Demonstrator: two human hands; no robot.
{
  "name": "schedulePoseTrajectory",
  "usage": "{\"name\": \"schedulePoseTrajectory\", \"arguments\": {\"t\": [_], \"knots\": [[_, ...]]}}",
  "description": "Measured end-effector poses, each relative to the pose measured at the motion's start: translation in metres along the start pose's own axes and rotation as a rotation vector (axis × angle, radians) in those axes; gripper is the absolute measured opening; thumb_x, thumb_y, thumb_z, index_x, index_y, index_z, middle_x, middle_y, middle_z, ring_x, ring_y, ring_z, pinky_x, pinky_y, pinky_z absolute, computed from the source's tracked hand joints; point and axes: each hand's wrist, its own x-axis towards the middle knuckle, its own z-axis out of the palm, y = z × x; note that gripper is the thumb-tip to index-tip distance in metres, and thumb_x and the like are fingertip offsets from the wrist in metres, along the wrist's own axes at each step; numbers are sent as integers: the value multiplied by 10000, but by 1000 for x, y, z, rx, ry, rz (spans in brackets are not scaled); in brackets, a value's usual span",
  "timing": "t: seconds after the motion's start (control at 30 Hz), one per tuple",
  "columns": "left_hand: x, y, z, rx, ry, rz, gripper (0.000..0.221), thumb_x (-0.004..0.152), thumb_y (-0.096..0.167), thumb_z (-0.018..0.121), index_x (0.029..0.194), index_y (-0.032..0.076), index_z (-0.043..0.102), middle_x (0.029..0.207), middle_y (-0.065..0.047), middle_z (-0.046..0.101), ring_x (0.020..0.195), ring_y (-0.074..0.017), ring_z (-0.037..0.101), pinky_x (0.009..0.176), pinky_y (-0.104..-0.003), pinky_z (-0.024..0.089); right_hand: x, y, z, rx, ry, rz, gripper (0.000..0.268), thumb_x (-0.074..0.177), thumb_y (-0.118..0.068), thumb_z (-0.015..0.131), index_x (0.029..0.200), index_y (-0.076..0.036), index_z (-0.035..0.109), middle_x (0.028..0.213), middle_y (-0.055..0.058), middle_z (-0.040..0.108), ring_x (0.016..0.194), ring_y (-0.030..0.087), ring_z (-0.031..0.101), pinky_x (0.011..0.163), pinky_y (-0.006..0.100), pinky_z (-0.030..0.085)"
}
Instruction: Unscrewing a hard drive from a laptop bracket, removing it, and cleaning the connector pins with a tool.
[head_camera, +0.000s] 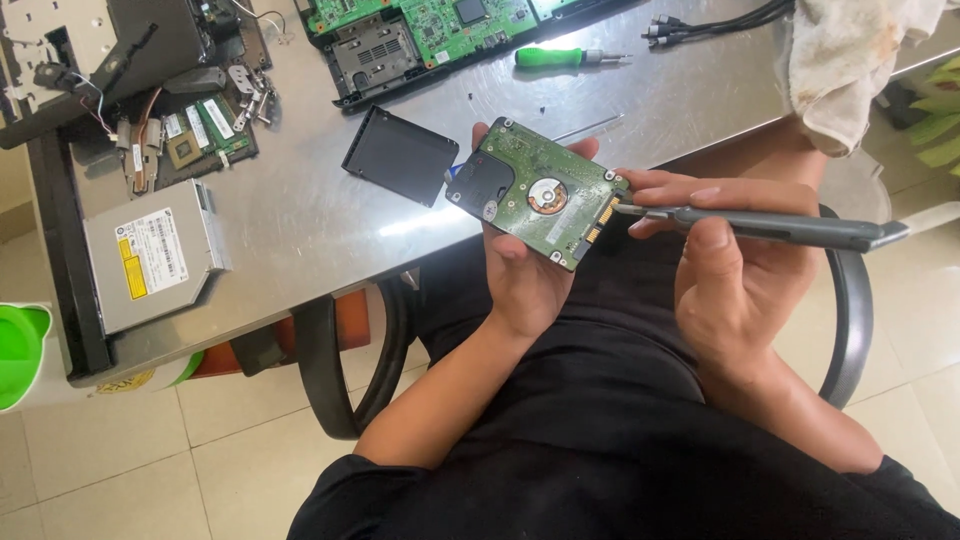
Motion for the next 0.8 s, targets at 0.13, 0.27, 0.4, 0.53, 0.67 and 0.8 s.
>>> {"name": "schedulePoseTrajectory", "arguments": {"t": [0.13, 0.27, 0.4, 0.53, 0.67, 0.8], "knots": [[0, 2, 2, -4, 4, 31, 1175, 841, 549, 791, 1716, 273, 56, 1465, -344, 502, 1428, -387, 513, 1150, -539, 502, -2, -2, 2, -9, -37, 20, 274, 1130, -275, 490, 1177, -13, 427, 1028, 280, 637, 1166, 497, 741, 735, 353, 640], [-1, 1, 0, -6, 12, 53, 1160, 840, 547, 789, 1713, 285, 71, 1471, -341, 496, 1430, -389, 508, 1154, -547, 498, 0, -2, 3, 4, -48, 18, 257, 1136, -263, 492, 1195, -25, 417, 1070, 268, 631, 1164, 487, 744, 735, 357, 643], [-2, 2, 1, -27, -2, 61, 1163, 853, 522, 781, 1718, 298, 37, 1481, -374, 479, 1389, -402, 529, 1160, -542, 477, -1, -2, 2, 22, -55, 20, 245, 1137, -263, 488, 1201, -37, 420, 1075, 261, 632, 1166, 481, 742, 738, 349, 642], [-6, 4, 0, -2, 2, 79, 1151, 858, 533, 781, 1713, 289, 50, 1451, -358, 507, 1404, -384, 526, 1157, -533, 488, -3, -3, 2, 42, -76, 29, 252, 1131, -257, 494, 1197, -24, 424, 1080, 272, 633, 1183, 484, 732, 747, 357, 651], [-7, 2, -3, 27, -11, 83, 1127, 865, 550, 771, 1706, 280, 72, 1451, -366, 517, 1399, -394, 533, 1155, -519, 486, -6, -4, -2, 38, -88, 25, 263, 1124, -266, 499, 1190, -22, 425, 1083, 276, 640, 1199, 491, 727, 740, 361, 650], [-5, -2, 0, 35, -16, 39, 1159, 845, 567, 775, 1710, 276, 59, 1482, -339, 486, 1426, -383, 506, 1160, -541, 488, -5, -4, -9, 35, -84, 39, 243, 1127, -260, 491, 1196, -39, 420, 1086, 273, 644, 1205, 472, 720, 758, 355, 643]]}}
